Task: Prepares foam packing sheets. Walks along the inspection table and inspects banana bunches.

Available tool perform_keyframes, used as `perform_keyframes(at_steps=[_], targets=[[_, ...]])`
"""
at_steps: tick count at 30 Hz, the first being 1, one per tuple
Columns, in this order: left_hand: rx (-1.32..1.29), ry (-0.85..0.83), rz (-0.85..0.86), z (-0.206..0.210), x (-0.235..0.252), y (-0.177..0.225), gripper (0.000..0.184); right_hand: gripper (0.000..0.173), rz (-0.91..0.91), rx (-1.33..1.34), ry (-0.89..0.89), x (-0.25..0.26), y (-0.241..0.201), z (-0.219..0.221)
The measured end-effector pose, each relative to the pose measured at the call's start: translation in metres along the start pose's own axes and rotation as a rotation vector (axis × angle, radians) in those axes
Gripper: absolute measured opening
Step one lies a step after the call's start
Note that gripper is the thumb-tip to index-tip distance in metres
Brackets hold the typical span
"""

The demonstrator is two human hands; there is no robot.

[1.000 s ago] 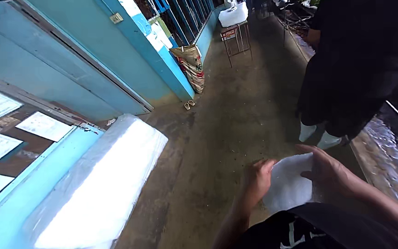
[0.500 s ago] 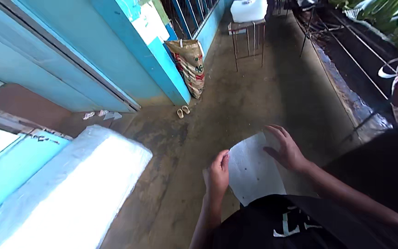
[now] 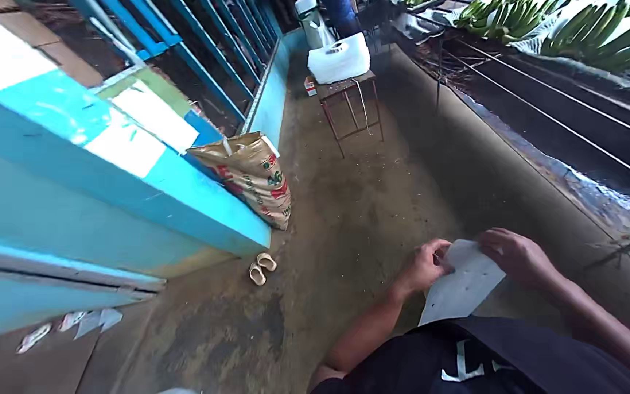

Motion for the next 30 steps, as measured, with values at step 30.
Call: perform_keyframes(at_steps=[30], targets=[[0.332,0.095,-0.257,-0.753,0.718,-0.313,0.035,0.022,0.137,0.215,0.261,0.917,0.128,0.023]])
Point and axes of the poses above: each hand's wrist, its own x-axis towards the middle knuckle, its own z-axis out of the palm, y = z × x, the point moved 2 cm from there along x, towards the middle knuckle, and after that the axes turned 5 degrees about x, right-handed, at the moved point
